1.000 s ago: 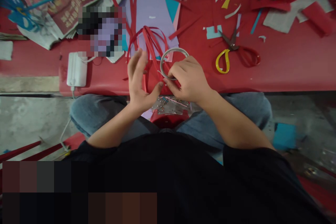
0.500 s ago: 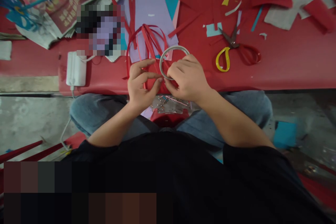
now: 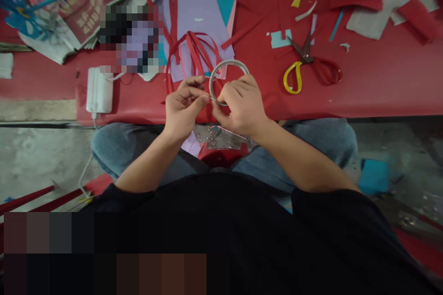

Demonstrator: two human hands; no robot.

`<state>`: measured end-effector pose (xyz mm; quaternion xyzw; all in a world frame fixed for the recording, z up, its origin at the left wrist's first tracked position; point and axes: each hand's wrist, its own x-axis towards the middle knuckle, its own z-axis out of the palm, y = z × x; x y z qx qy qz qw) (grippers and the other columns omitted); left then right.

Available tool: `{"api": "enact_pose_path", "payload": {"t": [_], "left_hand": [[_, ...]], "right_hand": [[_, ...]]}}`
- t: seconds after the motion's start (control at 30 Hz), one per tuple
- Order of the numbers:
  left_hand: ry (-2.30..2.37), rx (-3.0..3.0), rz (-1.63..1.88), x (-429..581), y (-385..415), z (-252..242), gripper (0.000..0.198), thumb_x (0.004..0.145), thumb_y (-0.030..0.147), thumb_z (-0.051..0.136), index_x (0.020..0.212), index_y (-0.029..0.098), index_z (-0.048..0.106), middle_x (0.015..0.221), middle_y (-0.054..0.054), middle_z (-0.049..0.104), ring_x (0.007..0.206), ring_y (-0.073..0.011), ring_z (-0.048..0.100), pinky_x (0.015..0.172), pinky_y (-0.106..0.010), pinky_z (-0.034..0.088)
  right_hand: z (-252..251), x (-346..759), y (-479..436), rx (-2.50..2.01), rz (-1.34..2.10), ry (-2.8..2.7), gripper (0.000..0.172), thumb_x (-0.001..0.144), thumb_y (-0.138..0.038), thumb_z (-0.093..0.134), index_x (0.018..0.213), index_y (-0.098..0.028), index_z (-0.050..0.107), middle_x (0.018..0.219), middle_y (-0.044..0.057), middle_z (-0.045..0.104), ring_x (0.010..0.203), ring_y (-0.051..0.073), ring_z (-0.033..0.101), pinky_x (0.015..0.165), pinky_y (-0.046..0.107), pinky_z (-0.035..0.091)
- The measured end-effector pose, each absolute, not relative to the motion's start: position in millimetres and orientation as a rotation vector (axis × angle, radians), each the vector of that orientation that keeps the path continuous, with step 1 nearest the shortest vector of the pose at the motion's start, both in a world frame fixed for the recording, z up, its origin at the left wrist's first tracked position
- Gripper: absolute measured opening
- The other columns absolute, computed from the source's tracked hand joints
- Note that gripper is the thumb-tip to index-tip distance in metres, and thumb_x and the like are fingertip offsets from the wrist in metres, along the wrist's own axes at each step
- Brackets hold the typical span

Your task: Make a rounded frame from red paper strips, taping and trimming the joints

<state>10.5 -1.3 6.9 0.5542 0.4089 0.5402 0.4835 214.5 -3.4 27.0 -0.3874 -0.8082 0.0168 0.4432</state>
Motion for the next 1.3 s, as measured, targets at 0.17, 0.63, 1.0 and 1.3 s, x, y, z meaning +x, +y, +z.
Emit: {"api": "enact_pose_path", "payload": {"t": [0.17, 0.63, 1.0, 1.3], "left_hand": [[1.014, 1.133, 1.309, 17.4, 0.9, 10.0, 0.007, 0.088, 0.035, 0.094, 0.091, 0.029, 0.091, 0.13, -0.006, 0.081, 0.131, -0.0211, 0.075, 0.115, -0.038, 0.06], [1.129, 0.762, 1.448, -34.7, 27.6, 31.4, 0.019, 0.086, 0.044, 0.098, 0.093, 0.032, 0.086, 0.136, 0.0, 0.086, 0.103, -0.0138, 0.077, 0.073, -0.026, 0.056], [0.921, 0.739, 1.235, -6.8, -8.9, 52.2, 0.04, 0.077, 0.015, 0.073, 0.11, 0.028, 0.091, 0.136, -0.003, 0.087, 0.102, -0.0141, 0.074, 0.079, -0.024, 0.057], [0.732, 1.173, 1.091, 3.4, -34.9, 34.0, 0.061, 0.084, 0.033, 0.091, 0.144, 0.043, 0.081, 0.172, 0.001, 0.063, 0.151, -0.0364, 0.065, 0.108, -0.044, 0.063]], "right_hand": [[17.4, 212.4, 2.2, -1.037, 0.075, -1.957, 0.022, 0.105, -0.039, 0.063, 0.09, -0.027, 0.052, 0.074, -0.003, 0.066, 0.07, 0.02, 0.064, 0.086, 0.045, 0.047], [35.1, 253.8, 27.0, -1.357, 0.025, -2.08, 0.019, 0.108, -0.039, 0.065, 0.095, -0.028, 0.057, 0.087, 0.003, 0.072, 0.084, 0.023, 0.065, 0.103, 0.053, 0.051], [29.4, 264.8, 50.4, -1.916, 0.137, -2.184, 0.024, 0.11, -0.038, 0.07, 0.098, -0.018, 0.07, 0.112, 0.02, 0.079, 0.108, 0.031, 0.071, 0.107, 0.058, 0.052], [56.1, 220.2, -26.7, -1.288, 0.339, -1.871, 0.03, 0.11, -0.06, 0.062, 0.102, -0.031, 0.057, 0.107, 0.008, 0.078, 0.092, 0.024, 0.074, 0.08, 0.044, 0.064]]}}
